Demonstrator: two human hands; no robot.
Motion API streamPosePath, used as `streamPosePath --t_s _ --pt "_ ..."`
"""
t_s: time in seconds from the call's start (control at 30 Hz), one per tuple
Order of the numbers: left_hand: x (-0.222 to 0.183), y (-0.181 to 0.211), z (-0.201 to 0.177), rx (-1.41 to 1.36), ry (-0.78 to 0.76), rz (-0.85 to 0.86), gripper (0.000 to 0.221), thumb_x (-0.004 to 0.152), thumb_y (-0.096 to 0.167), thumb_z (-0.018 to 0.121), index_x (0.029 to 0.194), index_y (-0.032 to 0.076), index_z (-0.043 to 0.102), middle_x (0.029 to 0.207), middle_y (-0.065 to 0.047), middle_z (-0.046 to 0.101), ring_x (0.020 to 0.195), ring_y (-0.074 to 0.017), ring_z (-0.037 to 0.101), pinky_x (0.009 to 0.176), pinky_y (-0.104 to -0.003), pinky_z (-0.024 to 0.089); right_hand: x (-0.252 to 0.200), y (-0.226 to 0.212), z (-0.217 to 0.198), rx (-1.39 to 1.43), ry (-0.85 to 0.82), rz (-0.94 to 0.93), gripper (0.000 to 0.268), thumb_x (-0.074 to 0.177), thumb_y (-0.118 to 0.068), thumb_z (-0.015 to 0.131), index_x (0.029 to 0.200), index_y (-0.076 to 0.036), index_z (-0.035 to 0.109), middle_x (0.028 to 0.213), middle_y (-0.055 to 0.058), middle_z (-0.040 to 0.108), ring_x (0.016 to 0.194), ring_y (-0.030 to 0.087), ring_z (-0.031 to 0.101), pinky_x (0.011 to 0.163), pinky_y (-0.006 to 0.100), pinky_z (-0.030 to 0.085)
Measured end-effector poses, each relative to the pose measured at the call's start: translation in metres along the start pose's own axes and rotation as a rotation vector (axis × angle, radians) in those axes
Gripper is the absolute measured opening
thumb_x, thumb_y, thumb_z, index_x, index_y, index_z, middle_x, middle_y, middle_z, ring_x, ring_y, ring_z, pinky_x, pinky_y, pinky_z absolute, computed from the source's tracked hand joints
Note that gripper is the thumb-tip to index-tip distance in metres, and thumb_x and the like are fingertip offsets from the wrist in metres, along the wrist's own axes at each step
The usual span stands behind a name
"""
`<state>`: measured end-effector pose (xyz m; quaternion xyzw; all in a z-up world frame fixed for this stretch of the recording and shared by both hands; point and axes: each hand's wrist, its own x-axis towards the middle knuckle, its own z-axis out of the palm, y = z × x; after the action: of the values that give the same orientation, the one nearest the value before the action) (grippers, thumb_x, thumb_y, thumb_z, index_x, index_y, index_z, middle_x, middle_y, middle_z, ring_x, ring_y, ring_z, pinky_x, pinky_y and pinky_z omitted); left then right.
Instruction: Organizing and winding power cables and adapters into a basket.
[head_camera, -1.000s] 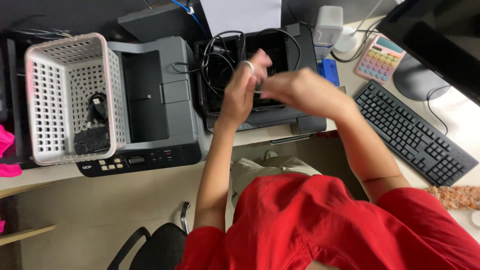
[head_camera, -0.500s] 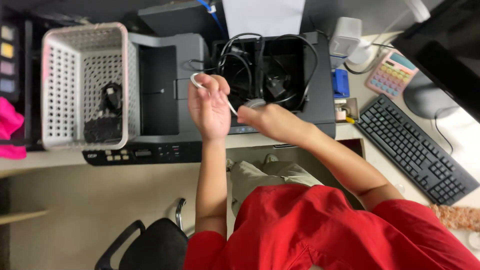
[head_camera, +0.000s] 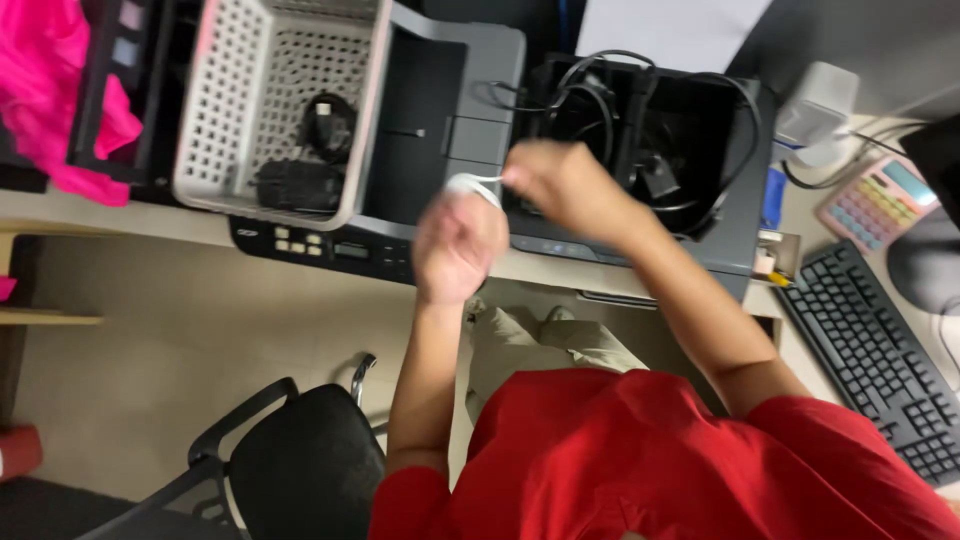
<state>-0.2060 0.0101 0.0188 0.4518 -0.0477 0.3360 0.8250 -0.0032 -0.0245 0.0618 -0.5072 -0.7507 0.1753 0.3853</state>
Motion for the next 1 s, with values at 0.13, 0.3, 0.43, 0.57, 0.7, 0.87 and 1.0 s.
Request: streamPosePath --t_s 0.13,0.3,0.43,0.57,0.7,0.87,1.0 --pt "-0.007 0.034 -0.018 0.147 0.327 0.321 0.025 0.117 0.029 0.05 0.103 0.008 0.052 0.082 -0.003 0.05 0.078 -0.0139 0.054 0.071 -0.028 0.043 0.008 -0.046 0.059 0.004 -0.038 -0.033 0.014 0.101 -0.009 0.065 0.105 0.004 0.062 0.094 0.017 0.064 0.078 0.033 0.065 0.067 0.041 0.054" --pt "-0.015 0.072 -0.03 0.829 0.449 0.344 0.027 0.117 0.024 0.041 0.105 0.003 0.051 0.096 -0.011 0.061 0.09 -0.0204 0.062 0.085 -0.035 0.053 0.042 -0.091 0.069 -0.249 0.016 -0.165 0.017 0.094 -0.007 0.067 0.104 0.006 0.063 0.104 0.019 0.064 0.078 0.029 0.067 0.06 0.036 0.056" --pt "-0.026 0.1 -0.044 0.94 0.492 0.139 0.031 0.116 0.021 0.039 0.103 0.001 0.058 0.091 -0.007 0.064 0.08 -0.0142 0.06 0.074 -0.029 0.051 0.067 -0.102 0.073 -0.403 0.001 -0.307 0.021 0.087 -0.004 0.068 0.108 0.0 0.068 0.099 0.009 0.061 0.085 0.023 0.068 0.061 0.032 0.056" --pt "-0.04 0.111 -0.069 0.919 0.479 0.009 0.033 0.117 0.02 0.041 0.104 -0.001 0.063 0.084 -0.004 0.062 0.075 -0.0105 0.055 0.068 -0.027 0.049 0.092 -0.097 0.085 -0.483 0.051 -0.491 0.026 0.088 -0.009 0.078 0.11 0.002 0.071 0.097 0.007 0.056 0.084 0.02 0.064 0.063 0.031 0.054" --pt "-0.043 0.134 -0.085 0.765 0.446 -0.136 0.03 0.114 0.017 0.043 0.104 -0.002 0.064 0.078 -0.004 0.062 0.068 -0.0099 0.058 0.059 -0.026 0.049 0.113 -0.101 0.097 -0.375 0.088 -0.575 0.024 0.085 -0.013 0.084 0.096 0.0 0.068 0.106 0.011 0.061 0.087 0.024 0.063 0.072 0.037 0.056" --pt "-0.05 0.143 -0.106 0.537 0.311 -0.284 0.031 0.112 0.014 0.044 0.097 -0.005 0.065 0.07 -0.006 0.065 0.061 -0.012 0.066 0.053 -0.027 0.053 0.12 -0.101 0.11 -0.398 0.153 -0.609 0.029 0.08 -0.018 0.084 0.098 -0.001 0.069 0.119 0.014 0.064 0.1 0.032 0.068 0.085 0.04 0.06" --pt "-0.05 0.155 -0.11 0.557 0.306 -0.248 0.031 0.11 0.013 0.045 0.098 -0.006 0.066 0.067 -0.006 0.063 0.059 -0.0114 0.064 0.05 -0.026 0.051 0.121 -0.097 0.124 -0.427 0.163 -0.628 0.035 0.074 -0.017 0.082 0.103 0.001 0.073 0.119 0.018 0.065 0.094 0.032 0.066 0.079 0.039 0.059"
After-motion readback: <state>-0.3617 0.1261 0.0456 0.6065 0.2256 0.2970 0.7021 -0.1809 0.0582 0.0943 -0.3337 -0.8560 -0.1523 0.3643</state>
